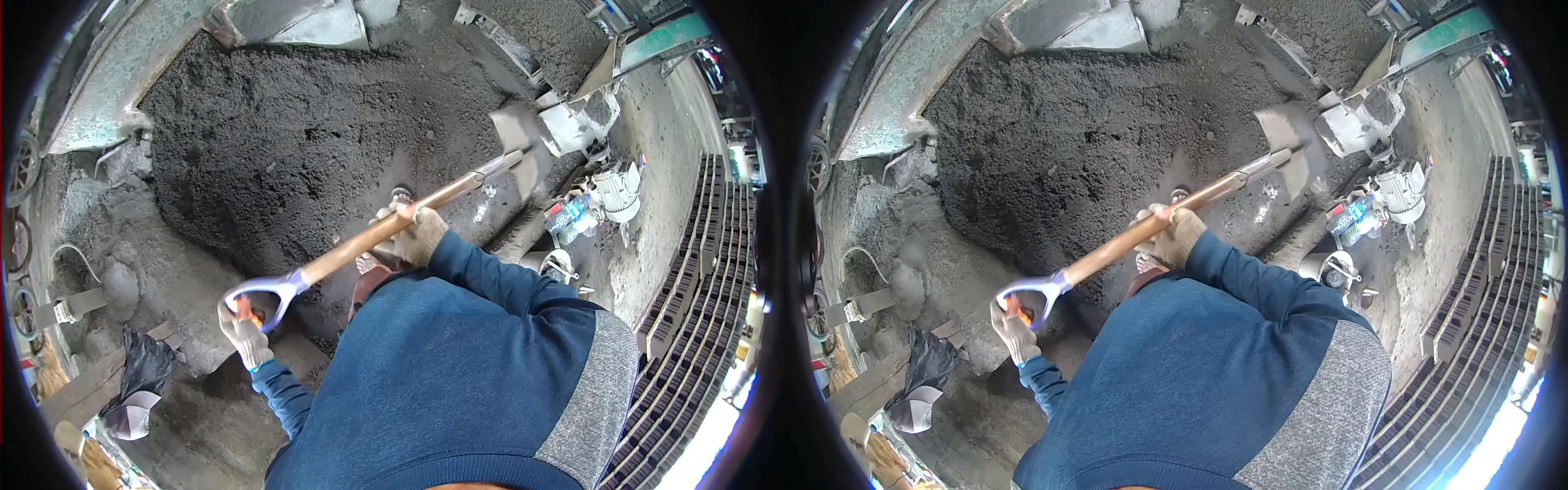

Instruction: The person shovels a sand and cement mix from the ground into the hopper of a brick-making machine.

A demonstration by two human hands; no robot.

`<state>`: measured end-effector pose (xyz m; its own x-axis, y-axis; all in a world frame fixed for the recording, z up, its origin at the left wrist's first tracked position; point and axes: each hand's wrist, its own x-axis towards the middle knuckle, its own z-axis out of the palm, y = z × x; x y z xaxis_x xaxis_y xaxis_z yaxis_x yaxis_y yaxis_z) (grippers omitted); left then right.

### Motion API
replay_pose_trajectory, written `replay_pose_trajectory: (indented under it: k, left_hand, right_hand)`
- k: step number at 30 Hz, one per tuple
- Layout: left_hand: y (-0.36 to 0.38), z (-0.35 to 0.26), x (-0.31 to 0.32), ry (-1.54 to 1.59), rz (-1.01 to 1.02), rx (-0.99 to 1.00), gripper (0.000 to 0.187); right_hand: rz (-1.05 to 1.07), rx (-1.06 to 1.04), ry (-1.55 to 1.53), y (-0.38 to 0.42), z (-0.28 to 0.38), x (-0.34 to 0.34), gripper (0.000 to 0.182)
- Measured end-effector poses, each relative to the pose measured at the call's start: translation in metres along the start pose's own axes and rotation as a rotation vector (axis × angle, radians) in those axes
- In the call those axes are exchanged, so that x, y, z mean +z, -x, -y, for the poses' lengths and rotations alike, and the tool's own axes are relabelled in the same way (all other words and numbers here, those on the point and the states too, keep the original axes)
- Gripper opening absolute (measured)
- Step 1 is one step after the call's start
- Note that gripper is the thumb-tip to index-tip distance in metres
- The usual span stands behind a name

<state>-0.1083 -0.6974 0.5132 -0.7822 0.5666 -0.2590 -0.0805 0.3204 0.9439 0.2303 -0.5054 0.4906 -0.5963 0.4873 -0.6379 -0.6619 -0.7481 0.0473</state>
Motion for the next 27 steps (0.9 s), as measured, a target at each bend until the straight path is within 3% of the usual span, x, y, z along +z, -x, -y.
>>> replay_pose_trajectory:
  k: [1, 4, 7, 10, 11, 12, 13, 14, 16, 18, 21, 23, 24, 25, 27]
  left_hand:
    - [0.004, -0.023, 0.023, 0.004, 0.074, 0.004, 0.025]
    - [0.024, -0.075, 0.101, -0.093, 0.264, 0.067, 0.029]
    - [0.041, -0.088, 0.177, -0.082, 0.482, 0.089, 0.039]
    - [0.06, -0.102, 0.253, -0.098, 0.782, 0.026, 0.043]
    - [0.06, -0.1, 0.274, -0.09, 0.906, -0.034, 0.046]
    - [0.049, -0.08, 0.291, -0.055, 1.03, 0.101, 0.048]
    - [0.045, -0.081, 0.307, -0.039, 1.072, -0.025, 0.048]
    - [0.042, -0.081, 0.319, -0.022, 1.109, -0.156, 0.047]
    - [0.021, -0.065, 0.336, -0.18, 1.004, -0.218, 0.045]
    - [-0.012, -0.024, 0.339, -0.12, 0.866, -0.396, 0.036]
    - [-0.061, 0.033, 0.324, -0.099, 0.568, -0.625, 0.022]
    - [-0.083, 0.064, 0.311, -0.163, 0.417, -0.669, 0.018]
    - [-0.095, 0.085, 0.299, -0.156, 0.389, -0.738, 0.018]
    - [-0.106, 0.108, 0.286, -0.146, 0.358, -0.805, 0.018]
    - [-0.115, 0.137, 0.263, -0.12, 0.28, -0.929, 0.022]
  right_hand:
    - [-0.201, -0.062, -0.083, -0.004, 0.007, 0.0, 0.008]
    - [-0.347, -0.26, -0.145, -0.046, 0.045, -0.058, 0.007]
    - [-0.51, -0.366, -0.195, -0.071, 0.089, -0.088, 0.012]
    - [-0.513, -0.263, -0.248, -0.118, 0.152, -0.169, 0.011]
    - [-0.492, -0.341, -0.173, -0.131, 0.176, -0.188, 0.009]
    - [-0.509, -0.29, -0.062, -0.134, 0.204, -0.195, 0.009]
    - [-0.525, -0.237, 0.05, -0.136, 0.235, -0.201, 0.01]
    - [-0.438, -0.347, 0.134, -0.147, 0.262, -0.228, 0.01]
    - [-0.444, -0.272, 0.156, -0.134, 0.312, -0.214, 0.01]
    - [-0.351, -0.045, 0.325, -0.124, 0.353, -0.207, 0.013]
    - [-0.641, -0.143, 0.563, -0.116, 0.36, -0.184, 0.025]
    - [-0.712, -0.065, 1.135, -0.127, 0.369, -0.207, 0.036]
    - [-0.71, -0.025, 1.696, -0.139, 0.377, -0.234, 0.042]
    - [-0.729, 0.002, 2.017, -0.142, 0.373, -0.252, 0.049]
    - [-0.917, 0.044, 1.915, -0.15, 0.354, -0.28, 0.038]
